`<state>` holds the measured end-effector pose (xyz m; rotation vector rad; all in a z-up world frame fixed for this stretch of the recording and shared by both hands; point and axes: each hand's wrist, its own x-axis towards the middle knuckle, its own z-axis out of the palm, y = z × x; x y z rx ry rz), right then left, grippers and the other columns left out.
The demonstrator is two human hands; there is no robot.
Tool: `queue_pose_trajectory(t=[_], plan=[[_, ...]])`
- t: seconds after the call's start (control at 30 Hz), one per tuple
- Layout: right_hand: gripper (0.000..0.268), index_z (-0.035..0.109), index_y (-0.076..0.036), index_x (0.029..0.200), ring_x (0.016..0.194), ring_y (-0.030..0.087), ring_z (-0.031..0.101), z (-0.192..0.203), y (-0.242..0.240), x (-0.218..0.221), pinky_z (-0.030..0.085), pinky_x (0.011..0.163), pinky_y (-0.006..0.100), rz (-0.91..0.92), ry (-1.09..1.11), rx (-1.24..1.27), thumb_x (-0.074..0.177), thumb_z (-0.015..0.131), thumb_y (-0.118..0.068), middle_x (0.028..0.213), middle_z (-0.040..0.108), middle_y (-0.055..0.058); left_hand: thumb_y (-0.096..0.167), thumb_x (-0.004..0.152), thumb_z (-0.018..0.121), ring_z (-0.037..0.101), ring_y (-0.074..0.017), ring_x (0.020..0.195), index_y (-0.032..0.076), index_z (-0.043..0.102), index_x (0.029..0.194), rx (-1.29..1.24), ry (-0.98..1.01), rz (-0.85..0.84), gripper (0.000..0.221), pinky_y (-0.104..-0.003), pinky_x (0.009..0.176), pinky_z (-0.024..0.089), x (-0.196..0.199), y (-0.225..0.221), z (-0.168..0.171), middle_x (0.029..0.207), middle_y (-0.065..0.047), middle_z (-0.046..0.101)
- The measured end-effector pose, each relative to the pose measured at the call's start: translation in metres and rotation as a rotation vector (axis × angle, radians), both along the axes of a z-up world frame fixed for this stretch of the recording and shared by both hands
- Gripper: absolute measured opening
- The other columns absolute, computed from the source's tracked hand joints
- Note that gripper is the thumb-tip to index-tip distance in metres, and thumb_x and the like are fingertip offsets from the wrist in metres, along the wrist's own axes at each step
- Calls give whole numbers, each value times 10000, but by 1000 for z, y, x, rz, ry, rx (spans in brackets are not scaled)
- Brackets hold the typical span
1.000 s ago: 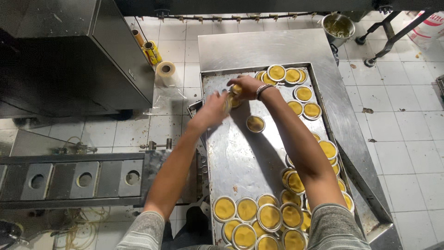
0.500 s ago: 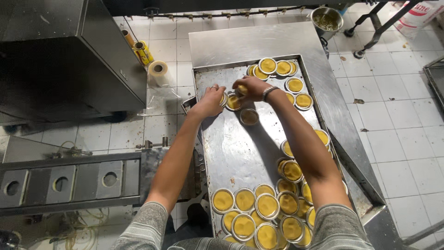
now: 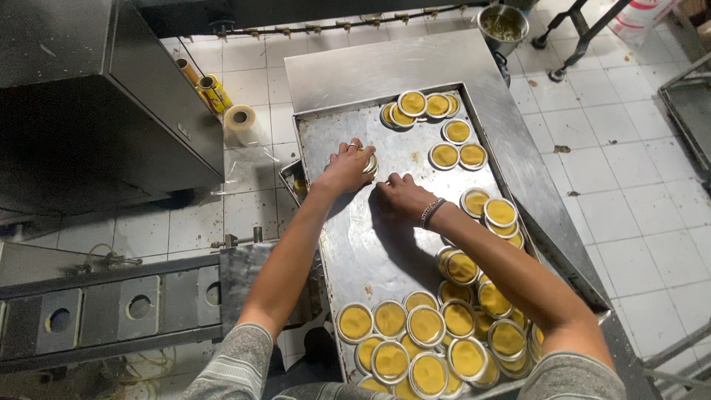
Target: The person picks up custard tarts from a metal tray by hand and places them into slots on a conveyor belt one at a time.
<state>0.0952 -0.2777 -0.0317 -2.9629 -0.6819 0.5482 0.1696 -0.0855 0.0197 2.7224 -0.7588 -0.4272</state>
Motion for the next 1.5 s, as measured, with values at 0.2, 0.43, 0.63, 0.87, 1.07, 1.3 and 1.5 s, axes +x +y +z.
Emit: queue_pose_trajectory(t=[0.2, 0.43, 0.63, 0.87, 1.07, 1.3, 1.5], plan=[[349, 651, -138, 1157, 1040, 372, 586, -42, -31, 22, 635, 652, 395, 632, -424, -344, 814, 687, -187, 1181, 511, 114, 292, 801, 858, 472, -427, 1263, 110, 447, 1412, 115, 1, -82, 759, -625, 882, 552, -18, -1, -16, 1363, -212, 446], [713, 622, -32, 1248, 893, 411, 741, 72, -75, 154, 596, 764, 468, 16, 37, 363, 619, 947, -117, 881, 761, 222, 283, 827, 822, 574, -508, 1152, -14, 464, 1283, -24, -91, -48, 651, -610, 884, 540, -72, 26, 40, 1213, -274, 526], [1148, 556, -305, 1397, 1193, 443, 627, 27, -98, 244, 491, 1047, 530, -297, -208, -36, 373, 1031, -514, 1263, 532, 147, 271, 942, 693, 690, -252, 706, 100, 549, 1413, -1093, 1043, 355, 522, -348, 491, 624, -96, 60, 40, 870, -178, 649], [888, 571, -321, 1398, 1210, 456, 620, 29, -64, 224, 541, 1013, 518, -251, -85, -27, 610, 939, -499, 1364, 540, 126, 412, 955, 534, 755, -381, 880, 63, 611, 1368, -1505, 1468, 428, 546, -482, 678, 653, -105, 97, 1, 1049, -312, 713], [900, 493, -272, 1429, 1228, 454, 623, 76, -19, 171, 519, 1061, 512, -157, 0, -9, 651, 933, -384, 1365, 573, 203, 387, 966, 595, 741, -311, 706, 95, 558, 1384, -1070, 1230, 138, 511, -418, 574, 640, -166, 97, 63, 947, -233, 685], [826, 475, -181, 1436, 1219, 351, 574, 103, 0, 156, 527, 1030, 477, -198, 191, 27, 736, 898, -292, 1419, 490, 110, 201, 895, 613, 373, -417, 1329, 51, 439, 1470, -80, 477, -244, 619, -544, 1114, 373, -245, 71, 120, 1464, -298, 358], [991, 398, -275, 1537, 1254, 365, 521, 97, 8, 142, 486, 1034, 540, -153, 135, -52, 713, 798, -653, 1446, 486, 131, 316, 912, 642, 375, -456, 1246, 19, 453, 1319, -5, 323, -368, 539, -600, 951, 395, -269, 71, 79, 1418, -304, 377]])
